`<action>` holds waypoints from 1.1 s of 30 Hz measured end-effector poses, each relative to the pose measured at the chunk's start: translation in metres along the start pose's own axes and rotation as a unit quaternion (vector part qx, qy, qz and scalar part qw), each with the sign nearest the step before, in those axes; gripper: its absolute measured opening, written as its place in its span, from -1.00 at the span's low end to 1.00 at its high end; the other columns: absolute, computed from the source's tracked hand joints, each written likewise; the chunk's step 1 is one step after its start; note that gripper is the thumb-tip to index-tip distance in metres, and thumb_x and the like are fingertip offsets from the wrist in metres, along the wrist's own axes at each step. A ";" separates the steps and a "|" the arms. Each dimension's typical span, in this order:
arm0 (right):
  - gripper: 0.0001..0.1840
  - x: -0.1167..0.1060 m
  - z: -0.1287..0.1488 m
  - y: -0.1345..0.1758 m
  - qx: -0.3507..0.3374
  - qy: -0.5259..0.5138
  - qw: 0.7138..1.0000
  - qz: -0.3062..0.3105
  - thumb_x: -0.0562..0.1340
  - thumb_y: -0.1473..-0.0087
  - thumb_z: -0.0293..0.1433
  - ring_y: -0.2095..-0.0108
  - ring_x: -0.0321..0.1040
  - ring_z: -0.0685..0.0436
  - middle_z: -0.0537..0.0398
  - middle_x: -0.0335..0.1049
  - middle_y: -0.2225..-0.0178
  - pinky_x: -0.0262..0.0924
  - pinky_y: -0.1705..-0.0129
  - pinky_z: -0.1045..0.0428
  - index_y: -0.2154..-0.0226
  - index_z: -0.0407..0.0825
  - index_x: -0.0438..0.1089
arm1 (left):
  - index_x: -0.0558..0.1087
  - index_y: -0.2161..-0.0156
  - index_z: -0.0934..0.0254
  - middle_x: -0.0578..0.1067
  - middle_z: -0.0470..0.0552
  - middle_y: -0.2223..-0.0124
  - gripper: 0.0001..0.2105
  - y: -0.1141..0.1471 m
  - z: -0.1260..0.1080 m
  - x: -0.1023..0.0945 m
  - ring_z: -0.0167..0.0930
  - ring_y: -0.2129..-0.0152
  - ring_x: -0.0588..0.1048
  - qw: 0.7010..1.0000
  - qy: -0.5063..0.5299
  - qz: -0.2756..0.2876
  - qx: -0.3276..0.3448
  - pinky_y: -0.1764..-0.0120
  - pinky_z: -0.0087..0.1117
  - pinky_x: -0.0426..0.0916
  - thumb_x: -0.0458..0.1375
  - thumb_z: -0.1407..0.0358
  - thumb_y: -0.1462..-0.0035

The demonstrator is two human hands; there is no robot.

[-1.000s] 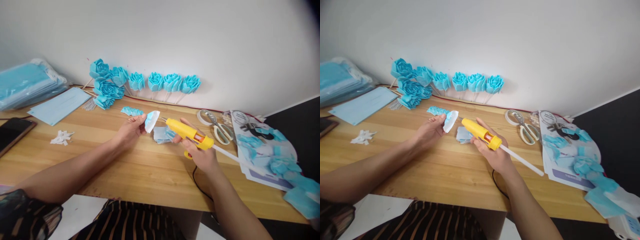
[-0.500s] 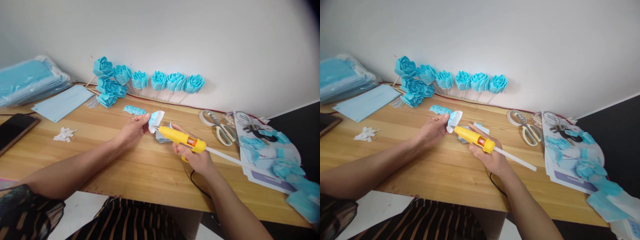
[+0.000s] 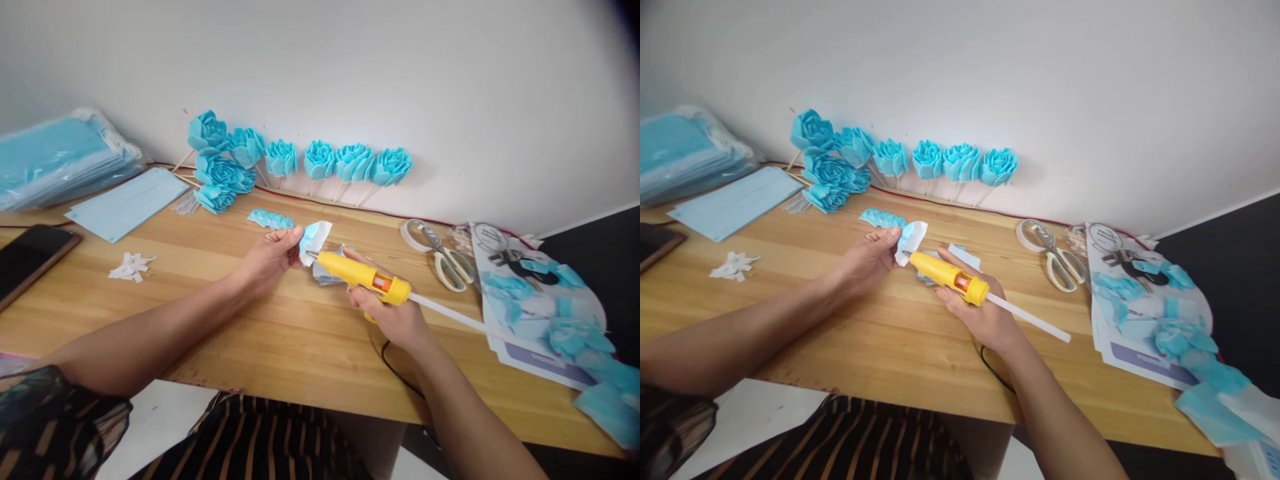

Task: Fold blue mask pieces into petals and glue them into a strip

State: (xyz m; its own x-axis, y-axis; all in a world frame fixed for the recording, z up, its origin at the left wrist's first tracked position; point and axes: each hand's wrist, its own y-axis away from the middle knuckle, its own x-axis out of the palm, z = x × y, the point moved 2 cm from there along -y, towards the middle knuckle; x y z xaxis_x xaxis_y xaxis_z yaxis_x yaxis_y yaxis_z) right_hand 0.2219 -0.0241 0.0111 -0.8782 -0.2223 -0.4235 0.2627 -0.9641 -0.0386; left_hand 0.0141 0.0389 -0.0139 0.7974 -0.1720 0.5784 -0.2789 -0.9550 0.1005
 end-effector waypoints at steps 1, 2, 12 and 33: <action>-0.45 0.000 0.001 0.000 0.001 0.003 1.000 0.000 0.26 -0.15 -0.20 0.39 0.32 -0.09 0.16 0.30 0.51 0.28 0.38 0.00 -0.18 0.05 0.41 | 0.43 0.58 0.34 0.41 -0.10 0.60 -0.57 0.000 0.000 0.000 -0.55 0.64 0.31 1.000 -0.002 -0.002 0.000 0.55 -0.52 0.23 0.47 0.05 0.11; -0.45 0.000 0.002 0.000 0.002 0.006 1.000 0.000 0.26 -0.15 -0.20 0.39 0.32 -0.10 0.16 0.29 0.52 0.28 0.38 0.00 -0.18 0.05 0.42 | 0.43 0.58 0.34 0.41 -0.10 0.60 -0.57 0.000 0.000 0.000 -0.55 0.64 0.31 1.000 -0.004 -0.003 0.000 0.55 -0.52 0.23 0.47 0.05 0.10; -0.48 0.001 0.003 0.000 0.000 0.014 1.000 0.001 0.28 -0.14 -0.20 0.45 0.32 -0.04 0.16 0.43 0.46 0.35 0.33 -0.02 -0.15 0.10 0.45 | 0.42 0.58 0.35 0.40 -0.09 0.61 -0.55 0.000 0.001 -0.001 -0.55 0.65 0.31 1.000 -0.005 -0.007 0.004 0.54 -0.52 0.24 0.49 0.03 0.16; -0.48 -0.003 0.008 0.001 -0.010 0.053 0.998 -0.030 0.28 -0.13 -0.22 0.57 0.15 -0.02 0.21 0.29 0.56 0.30 0.44 0.00 -0.15 0.11 0.45 | 0.47 0.53 0.35 0.46 -0.08 0.55 -0.60 0.001 0.002 -0.001 -0.52 0.60 0.38 1.000 0.002 0.016 -0.010 0.51 -0.50 0.29 0.46 0.06 0.09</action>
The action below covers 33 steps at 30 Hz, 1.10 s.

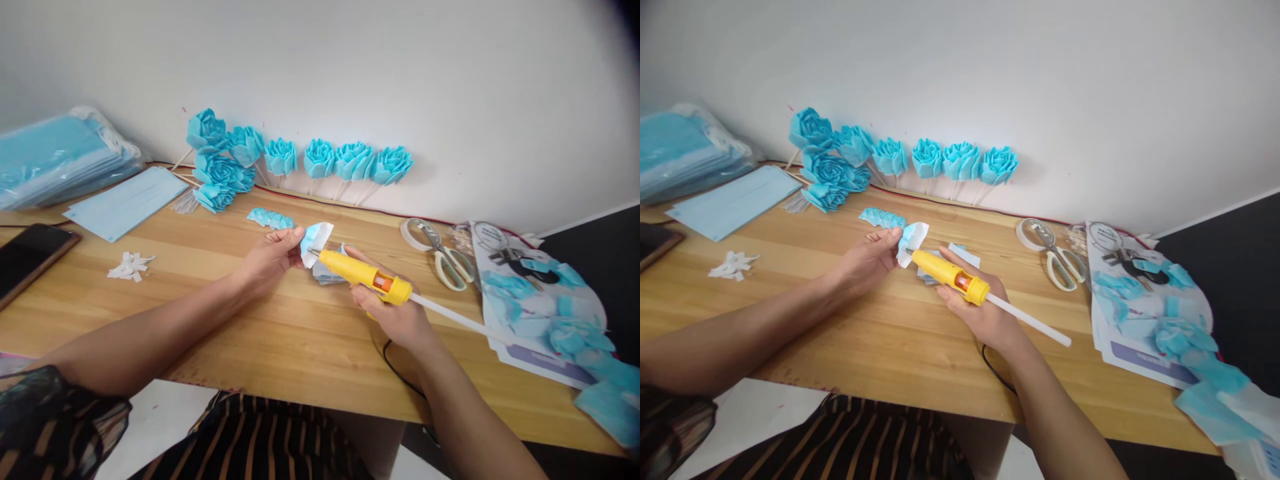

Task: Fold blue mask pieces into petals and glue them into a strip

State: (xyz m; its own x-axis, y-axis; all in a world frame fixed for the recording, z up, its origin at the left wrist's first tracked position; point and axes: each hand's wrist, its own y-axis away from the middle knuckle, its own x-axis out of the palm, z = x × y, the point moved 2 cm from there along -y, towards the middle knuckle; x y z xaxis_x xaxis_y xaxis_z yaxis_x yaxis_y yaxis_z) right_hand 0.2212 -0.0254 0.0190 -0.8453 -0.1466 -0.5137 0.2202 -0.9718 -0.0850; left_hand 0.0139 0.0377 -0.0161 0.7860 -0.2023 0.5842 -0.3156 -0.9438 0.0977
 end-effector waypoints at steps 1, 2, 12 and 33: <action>-0.48 0.000 0.000 0.000 -0.001 0.001 1.000 -0.001 0.28 -0.13 -0.23 0.58 0.14 -0.01 0.21 0.29 0.56 0.30 0.44 0.00 -0.16 0.11 0.45 | 0.47 0.53 0.35 0.46 -0.07 0.55 -0.61 0.000 0.000 0.000 -0.52 0.60 0.39 1.000 -0.001 -0.001 0.000 0.50 -0.50 0.30 0.46 0.06 0.08; -0.48 0.000 0.000 0.000 -0.002 0.002 1.000 -0.003 0.28 -0.13 -0.23 0.58 0.13 0.00 0.21 0.29 0.56 0.30 0.44 0.01 -0.15 0.11 0.45 | 0.47 0.52 0.35 0.46 -0.07 0.54 -0.61 0.000 0.000 0.000 -0.51 0.59 0.40 1.000 -0.001 -0.003 0.000 0.50 -0.50 0.31 0.46 0.07 0.07; -0.49 -0.003 0.005 0.001 -0.015 0.057 0.998 -0.017 0.29 -0.13 -0.21 0.46 0.40 -0.07 0.09 0.56 0.30 0.46 0.17 -0.12 -0.15 0.15 0.46 | 0.45 0.53 0.34 0.45 -0.08 0.54 -0.61 -0.001 0.002 -0.002 -0.50 0.58 0.41 1.000 -0.002 -0.018 0.002 0.48 -0.49 0.33 0.46 0.08 0.08; -0.10 -0.043 -0.020 -0.019 0.008 0.293 0.952 -0.092 0.26 -0.14 -0.18 0.05 0.49 -0.40 -0.19 0.52 0.05 0.36 0.06 -0.24 -0.42 -0.07 -0.03 | 0.43 0.54 0.34 0.41 -0.10 0.56 -0.64 -0.003 -0.007 -0.005 -0.54 0.61 0.37 0.999 -0.007 -0.046 0.027 0.52 -0.52 0.25 0.40 0.14 -0.06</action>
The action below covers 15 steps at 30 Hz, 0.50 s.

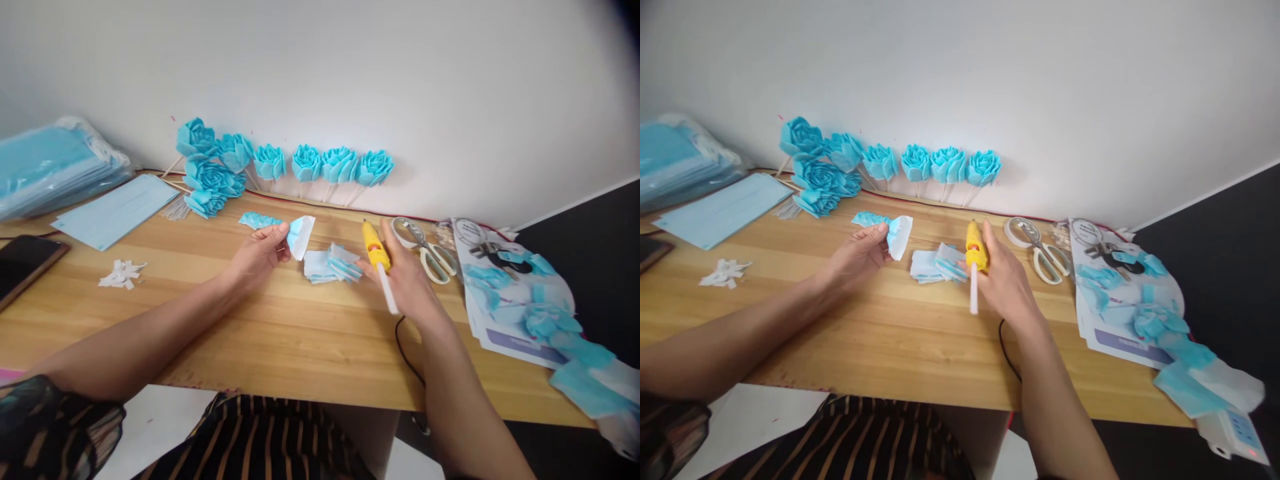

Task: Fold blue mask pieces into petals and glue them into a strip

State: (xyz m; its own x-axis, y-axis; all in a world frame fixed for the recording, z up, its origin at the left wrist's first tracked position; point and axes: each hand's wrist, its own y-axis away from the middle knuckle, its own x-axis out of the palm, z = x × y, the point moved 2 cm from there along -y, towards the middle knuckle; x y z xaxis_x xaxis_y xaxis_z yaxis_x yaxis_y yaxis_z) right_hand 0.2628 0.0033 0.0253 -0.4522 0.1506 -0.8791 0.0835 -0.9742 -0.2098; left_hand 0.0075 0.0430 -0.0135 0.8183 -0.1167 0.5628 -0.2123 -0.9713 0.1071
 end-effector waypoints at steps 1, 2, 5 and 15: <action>-0.08 -0.001 -0.006 -0.002 0.007 0.031 0.999 0.009 0.25 -0.13 -0.20 0.02 0.47 -0.43 -0.24 0.51 0.01 0.35 0.05 -0.25 -0.43 -0.12 -0.06 | 0.42 0.57 0.34 0.39 -0.11 0.59 -0.62 0.000 -0.001 0.000 -0.55 0.63 0.36 1.000 -0.006 -0.001 -0.002 0.53 -0.53 0.24 0.39 0.14 -0.08; -0.07 -0.002 -0.012 -0.003 0.008 0.061 0.998 0.022 0.25 -0.13 -0.24 -0.01 0.46 -0.46 -0.29 0.48 -0.03 0.34 0.04 -0.25 -0.43 -0.16 -0.08 | 0.40 0.59 0.34 0.37 -0.11 0.61 -0.60 0.001 -0.001 0.001 -0.55 0.64 0.34 1.000 -0.011 0.000 -0.004 0.54 -0.53 0.23 0.38 0.14 -0.09; -0.08 -0.003 -0.033 -0.002 -0.013 0.139 0.988 0.070 0.24 -0.09 -0.33 -0.06 0.43 -0.49 -0.36 0.45 -0.09 0.34 0.01 -0.26 -0.41 -0.20 -0.06 | 0.38 0.64 0.35 0.35 -0.10 0.65 -0.57 0.002 -0.003 0.003 -0.57 0.68 0.30 1.000 -0.012 0.006 -0.006 0.57 -0.53 0.20 0.39 0.14 -0.08; -0.37 -0.039 -0.044 0.005 -0.090 0.122 0.986 0.073 0.26 -0.10 -0.28 -0.17 0.34 -0.50 -0.23 0.42 -0.17 0.20 -0.21 -0.35 -0.23 -0.05 0.33 | 0.43 0.61 0.36 0.40 -0.08 0.61 -0.60 0.007 0.003 0.009 -0.57 0.66 0.34 0.999 -0.007 0.028 -0.027 0.55 -0.54 0.22 0.41 0.14 -0.05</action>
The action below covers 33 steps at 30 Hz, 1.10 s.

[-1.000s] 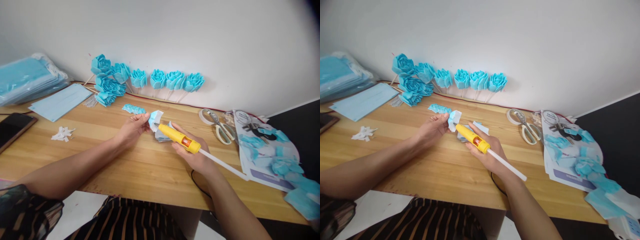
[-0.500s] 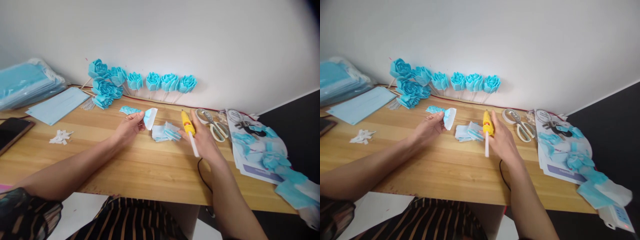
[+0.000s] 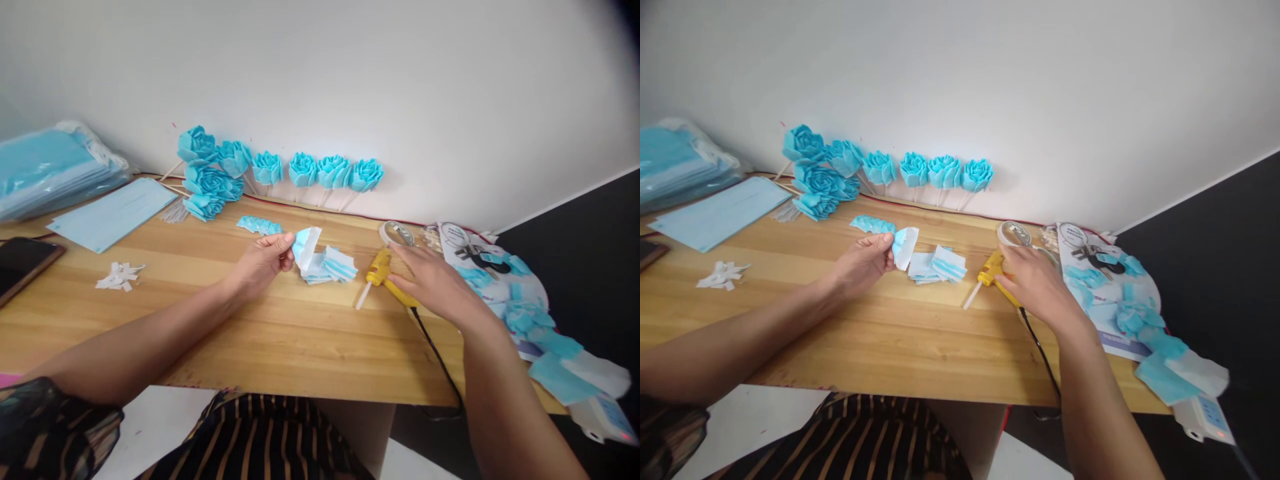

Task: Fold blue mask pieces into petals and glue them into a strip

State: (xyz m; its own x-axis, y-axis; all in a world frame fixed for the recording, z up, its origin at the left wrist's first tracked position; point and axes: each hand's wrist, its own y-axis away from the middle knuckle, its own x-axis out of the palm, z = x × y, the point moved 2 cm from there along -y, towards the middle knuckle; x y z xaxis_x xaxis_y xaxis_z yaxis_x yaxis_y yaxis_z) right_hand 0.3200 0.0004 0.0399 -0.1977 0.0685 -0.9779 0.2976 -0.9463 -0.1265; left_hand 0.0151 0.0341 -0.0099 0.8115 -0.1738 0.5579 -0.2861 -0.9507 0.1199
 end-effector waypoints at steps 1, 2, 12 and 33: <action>-0.40 -0.004 0.011 -0.002 0.009 -0.048 0.998 -0.029 0.24 -0.14 -0.25 -0.20 0.32 -0.47 -0.21 0.40 -0.19 0.19 -0.23 -0.34 -0.23 -0.02 0.34 | 0.44 0.61 0.36 0.40 -0.08 0.61 -0.60 0.001 0.001 0.000 -0.57 0.66 0.34 1.000 -0.003 0.005 -0.001 0.55 -0.54 0.22 0.41 0.13 -0.04; -0.40 -0.005 0.024 -0.005 0.019 -0.111 0.993 -0.046 0.22 -0.16 -0.23 -0.17 0.35 -0.42 -0.18 0.42 -0.16 0.22 -0.21 -0.32 -0.24 0.00 0.32 | 0.44 0.60 0.36 0.41 -0.09 0.61 -0.60 0.001 0.002 0.000 -0.57 0.66 0.34 1.000 -0.005 0.011 -0.001 0.55 -0.54 0.22 0.42 0.11 -0.01; -0.19 0.034 0.104 -0.056 0.055 -0.583 0.808 0.065 0.30 -0.11 -0.18 0.07 0.45 -0.11 -0.03 0.48 -0.01 0.36 0.03 -0.03 -0.35 0.01 0.14 | 0.46 0.60 0.33 0.37 -0.10 0.64 -0.62 0.006 0.004 0.001 -0.57 0.66 0.25 0.990 -0.126 0.001 0.069 0.53 -0.50 0.14 0.41 0.10 0.00; -0.25 0.044 0.112 -0.053 0.035 -0.571 0.814 0.102 0.27 0.02 -0.40 0.39 0.27 0.02 0.21 0.35 0.38 0.17 0.34 0.07 -0.26 -0.04 0.25 | 0.50 0.56 0.33 0.40 -0.10 0.58 -0.75 0.012 0.001 0.007 -0.54 0.61 0.28 0.960 -0.257 0.030 0.105 0.50 -0.49 0.15 0.33 0.23 -0.04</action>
State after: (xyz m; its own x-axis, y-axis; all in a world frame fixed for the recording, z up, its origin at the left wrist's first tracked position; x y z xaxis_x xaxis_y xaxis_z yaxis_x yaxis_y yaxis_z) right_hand 0.1910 0.0183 0.0225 -0.9024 -0.3921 -0.1790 0.3862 -0.9199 0.0682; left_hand 0.0181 0.0211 -0.0057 0.9565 -0.2825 0.0728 -0.2750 -0.9564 -0.0981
